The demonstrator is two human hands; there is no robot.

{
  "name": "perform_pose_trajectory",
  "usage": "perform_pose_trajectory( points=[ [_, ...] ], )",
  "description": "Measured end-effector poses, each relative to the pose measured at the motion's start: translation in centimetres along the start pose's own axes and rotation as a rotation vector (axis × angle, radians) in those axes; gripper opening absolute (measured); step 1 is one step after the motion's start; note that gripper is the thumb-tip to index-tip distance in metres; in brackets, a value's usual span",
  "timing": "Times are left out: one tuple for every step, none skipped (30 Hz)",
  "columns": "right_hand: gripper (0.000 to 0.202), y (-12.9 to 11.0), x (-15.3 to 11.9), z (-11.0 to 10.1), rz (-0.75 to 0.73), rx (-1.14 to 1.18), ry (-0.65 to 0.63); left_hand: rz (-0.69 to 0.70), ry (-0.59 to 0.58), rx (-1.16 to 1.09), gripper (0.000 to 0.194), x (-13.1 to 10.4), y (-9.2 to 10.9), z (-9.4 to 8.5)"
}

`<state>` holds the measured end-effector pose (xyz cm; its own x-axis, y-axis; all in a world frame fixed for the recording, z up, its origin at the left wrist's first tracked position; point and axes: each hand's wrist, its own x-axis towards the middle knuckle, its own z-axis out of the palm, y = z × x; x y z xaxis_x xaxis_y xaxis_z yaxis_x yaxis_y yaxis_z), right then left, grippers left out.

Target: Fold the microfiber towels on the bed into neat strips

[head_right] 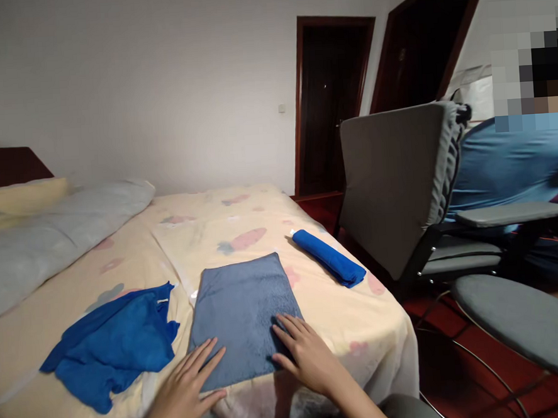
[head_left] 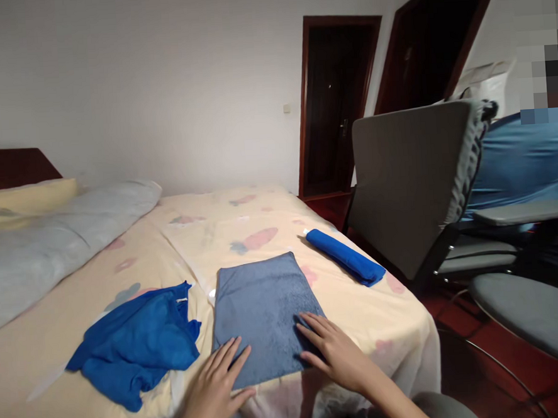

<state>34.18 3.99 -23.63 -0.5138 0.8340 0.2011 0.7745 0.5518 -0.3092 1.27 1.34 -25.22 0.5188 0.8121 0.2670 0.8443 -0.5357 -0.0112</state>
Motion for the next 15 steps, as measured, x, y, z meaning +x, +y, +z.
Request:
perform_pose_trajectory(
  points=[
    [0.055, -0.1, -0.2, -0.6, -0.032, 0.026, -0.016, 0.010, 0.006, -0.010, 0.062, 0.0, 0.0, -0.3],
    [0.053, -0.2, -0.4, -1.2, -0.058, 0.048, -0.038, 0.018, 0.010, -0.027, 0.054, 0.0, 0.0, -0.7],
    [0.053, -0.1, -0.5, -1.6, -0.070, 0.063, -0.062, 0.025, 0.009, -0.051, 0.046, 0.1, 0.0, -1.0],
    [0.054, 0.2, -0.6, -1.8, -0.071, 0.072, -0.083, 0.028, 0.005, -0.078, 0.039, 0.2, 0.0, -1.4],
    [0.055, 0.5, -0.6, -2.0, -0.064, 0.081, -0.096, 0.028, 0.000, -0.107, 0.036, 0.3, 0.0, -1.7],
    [0.054, 0.9, -0.7, -2.1, -0.055, 0.097, -0.098, 0.024, -0.003, -0.137, 0.033, 0.4, 0.0, -2.0],
    [0.050, 1.3, -0.8, -2.1, -0.049, 0.127, -0.093, 0.018, -0.009, -0.168, 0.031, 0.4, -0.1, -2.2],
    [0.046, 1.7, -0.9, -2.1, -0.046, 0.169, -0.085, 0.008, -0.014, -0.199, 0.029, 0.4, -0.1, -2.3],
    [0.041, 2.1, -0.9, -2.1, -0.042, 0.217, -0.075, -0.002, -0.019, -0.232, 0.026, 0.4, -0.2, -2.4],
    [0.036, 2.4, -1.0, -2.2, -0.035, 0.261, -0.064, -0.017, -0.024, -0.266, 0.024, 0.4, -0.3, -2.4],
    [0.031, 2.7, -1.0, -2.3, -0.022, 0.298, -0.054, -0.037, -0.025, -0.301, 0.023, 0.3, -0.5, -2.3],
    [0.027, 3.0, -1.0, -2.4, -0.003, 0.323, -0.044, -0.060, -0.023, -0.336, 0.021, 0.3, -0.7, -2.2],
    [0.023, 3.3, -0.9, -2.5, 0.026, 0.339, -0.032, -0.088, -0.012, -0.370, 0.020, 0.3, -1.0, -1.9],
    [0.020, 3.5, -0.7, -2.6, 0.065, 0.351, -0.016, -0.121, 0.007, -0.400, 0.018, 0.3, -1.3, -1.6],
    [0.019, 3.8, -0.5, -2.6, 0.106, 0.363, -0.001, -0.160, 0.030, -0.425, 0.019, 0.4, -1.6, -1.3]
  ],
)
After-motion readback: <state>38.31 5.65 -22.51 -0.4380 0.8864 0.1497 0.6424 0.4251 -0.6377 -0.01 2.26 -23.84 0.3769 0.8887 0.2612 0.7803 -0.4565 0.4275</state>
